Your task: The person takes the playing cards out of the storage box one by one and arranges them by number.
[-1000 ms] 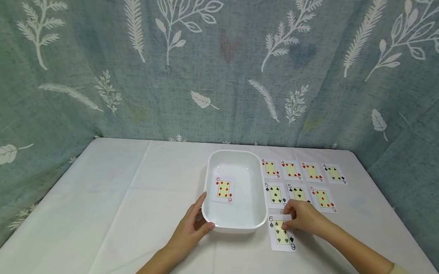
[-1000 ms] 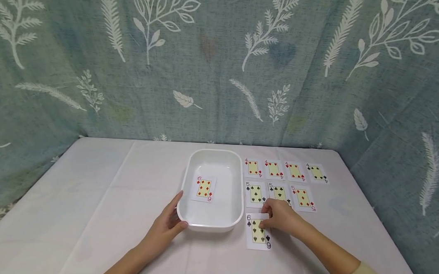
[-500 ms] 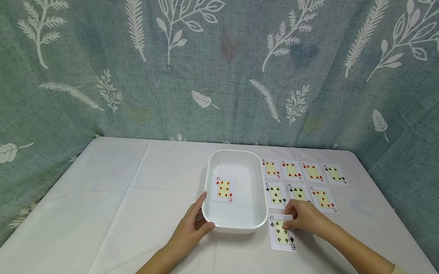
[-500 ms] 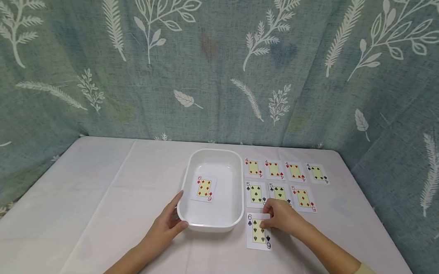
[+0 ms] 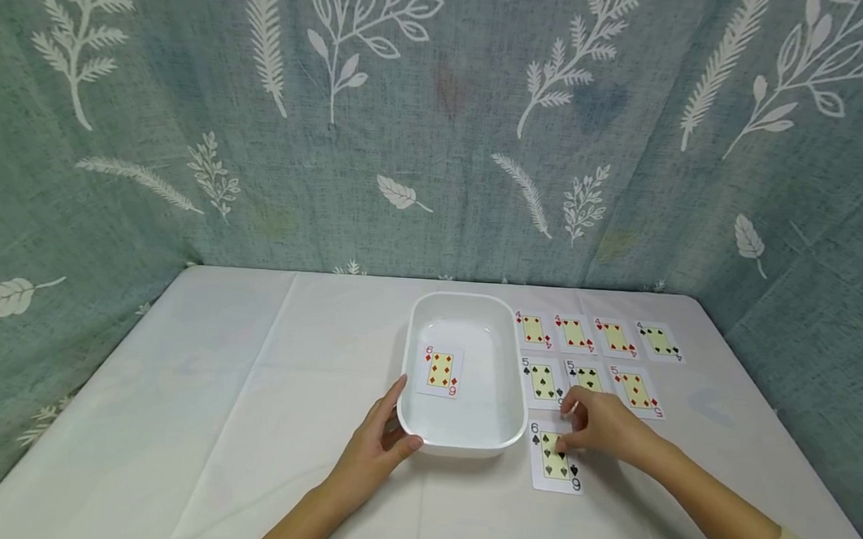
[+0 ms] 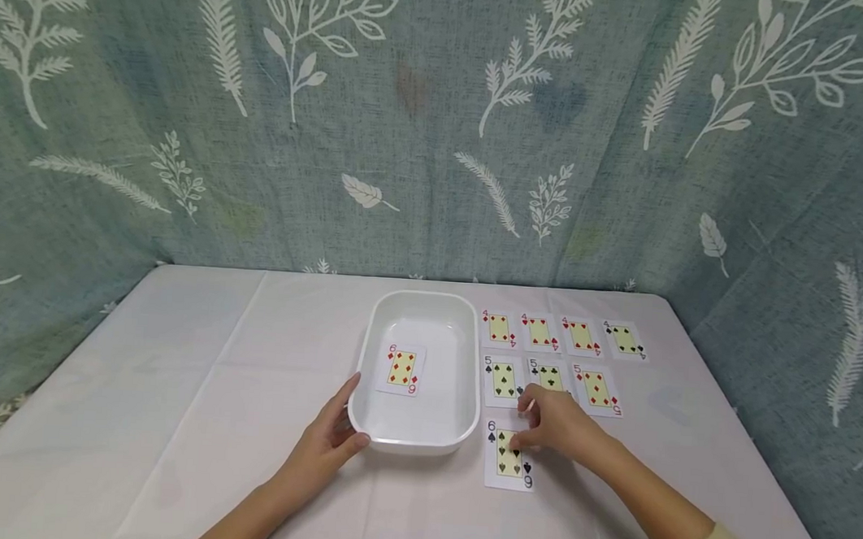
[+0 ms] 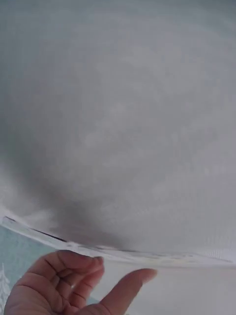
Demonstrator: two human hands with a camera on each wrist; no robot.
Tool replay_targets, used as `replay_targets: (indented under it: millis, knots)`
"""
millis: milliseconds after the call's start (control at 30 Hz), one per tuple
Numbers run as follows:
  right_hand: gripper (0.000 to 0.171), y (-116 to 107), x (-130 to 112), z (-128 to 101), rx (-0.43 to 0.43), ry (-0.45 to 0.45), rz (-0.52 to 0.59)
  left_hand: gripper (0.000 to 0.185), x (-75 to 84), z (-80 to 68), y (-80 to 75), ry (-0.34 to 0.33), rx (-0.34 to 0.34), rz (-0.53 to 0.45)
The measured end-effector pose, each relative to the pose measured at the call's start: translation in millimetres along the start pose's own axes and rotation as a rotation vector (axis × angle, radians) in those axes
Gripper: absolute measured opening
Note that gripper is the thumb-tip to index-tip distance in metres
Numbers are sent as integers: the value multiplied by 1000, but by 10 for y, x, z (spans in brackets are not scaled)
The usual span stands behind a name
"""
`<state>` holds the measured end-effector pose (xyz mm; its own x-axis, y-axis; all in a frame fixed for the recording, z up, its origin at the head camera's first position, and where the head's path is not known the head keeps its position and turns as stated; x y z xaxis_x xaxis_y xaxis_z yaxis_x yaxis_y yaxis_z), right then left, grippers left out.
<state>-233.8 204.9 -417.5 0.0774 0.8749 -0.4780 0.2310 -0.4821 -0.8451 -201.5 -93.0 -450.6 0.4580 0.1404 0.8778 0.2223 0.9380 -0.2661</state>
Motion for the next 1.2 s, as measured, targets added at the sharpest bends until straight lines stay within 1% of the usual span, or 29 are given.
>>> replay_targets:
  millis: [133,267,367,567,833,1000,1200]
  knots:
    - [45,-105,-62,-27,21,-55,36,82,4,12,5,19,-7,7]
    - [44,-265,-146,-29,83,-124,51,81,18,21,3,56,-10,21]
    - [43,-386,-201,-30,128,-155,73,80,35,19,2,67,-10,20]
    - [40,-548,-298,-32,167,-186,126,82,36,10,5,31,-7,9]
    - [39,-696,-410,1,238,-222,152,83,27,3,-7,29,-1,17]
    - [37,-754,-503,28,266,-233,173,83,35,-5,-8,31,-7,29]
    - [36,-771,-636,95,270,-272,194,82,9,-5,2,7,-9,7]
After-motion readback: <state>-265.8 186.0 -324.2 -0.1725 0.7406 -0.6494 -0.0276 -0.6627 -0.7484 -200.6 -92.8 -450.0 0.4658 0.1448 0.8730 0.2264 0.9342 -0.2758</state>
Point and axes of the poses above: each hand's wrist, its own z-axis towards the middle knuckle, its own y-axis out of the palm, x = y × z, the point moved 8 cm from there along z, towards the middle knuckle, and after that the axes turned 15 degrees about y, right-handed, at the moved point
